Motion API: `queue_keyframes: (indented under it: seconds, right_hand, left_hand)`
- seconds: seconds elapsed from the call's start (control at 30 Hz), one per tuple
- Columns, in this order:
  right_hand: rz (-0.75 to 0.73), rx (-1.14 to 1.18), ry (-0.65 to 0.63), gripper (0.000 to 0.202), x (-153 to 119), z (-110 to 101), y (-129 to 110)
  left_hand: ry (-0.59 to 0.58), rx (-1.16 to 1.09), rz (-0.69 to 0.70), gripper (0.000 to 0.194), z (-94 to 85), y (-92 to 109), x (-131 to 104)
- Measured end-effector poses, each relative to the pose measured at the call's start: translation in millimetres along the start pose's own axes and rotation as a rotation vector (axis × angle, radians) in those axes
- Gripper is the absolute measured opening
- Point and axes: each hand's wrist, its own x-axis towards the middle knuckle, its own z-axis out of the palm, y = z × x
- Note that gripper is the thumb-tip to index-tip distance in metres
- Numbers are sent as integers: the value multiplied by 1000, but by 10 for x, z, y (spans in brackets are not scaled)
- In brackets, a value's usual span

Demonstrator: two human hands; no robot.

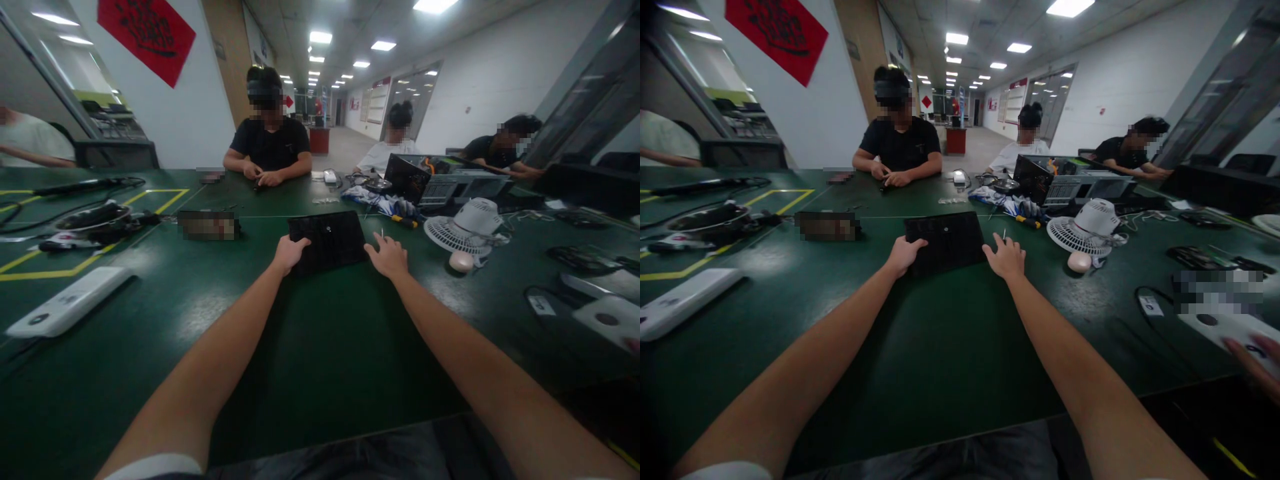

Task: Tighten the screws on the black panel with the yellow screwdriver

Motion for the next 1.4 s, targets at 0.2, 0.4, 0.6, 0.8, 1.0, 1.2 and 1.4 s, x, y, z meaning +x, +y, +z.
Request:
queue_keyframes:
  seconds: [0.2,0.4,0.6,0.8,1.0,1.2,1.4]
  right_hand:
    - [-22,44,-14,55,36,34,34]
    - [33,146,17,63,86,47,73]
    - [120,249,55,57,136,51,130]
    - [143,295,78,39,151,86,199]
    - [195,303,92,48,168,86,213]
    - [182,311,67,44,188,111,201]
    - [124,385,183,40,320,137,178]
  left_hand:
    - [1,-16,-4,22,-6,18,-20]
    - [19,-27,-11,24,-3,32,-19]
    - [11,-34,-18,24,-9,23,-20]
    - [-10,-26,-13,22,-21,43,-32]
    - [40,0,-14,26,-11,20,-7]
    - [48,15,-13,27,-22,37,-19]
    - [20,-12,-11,27,-56,14,-13]
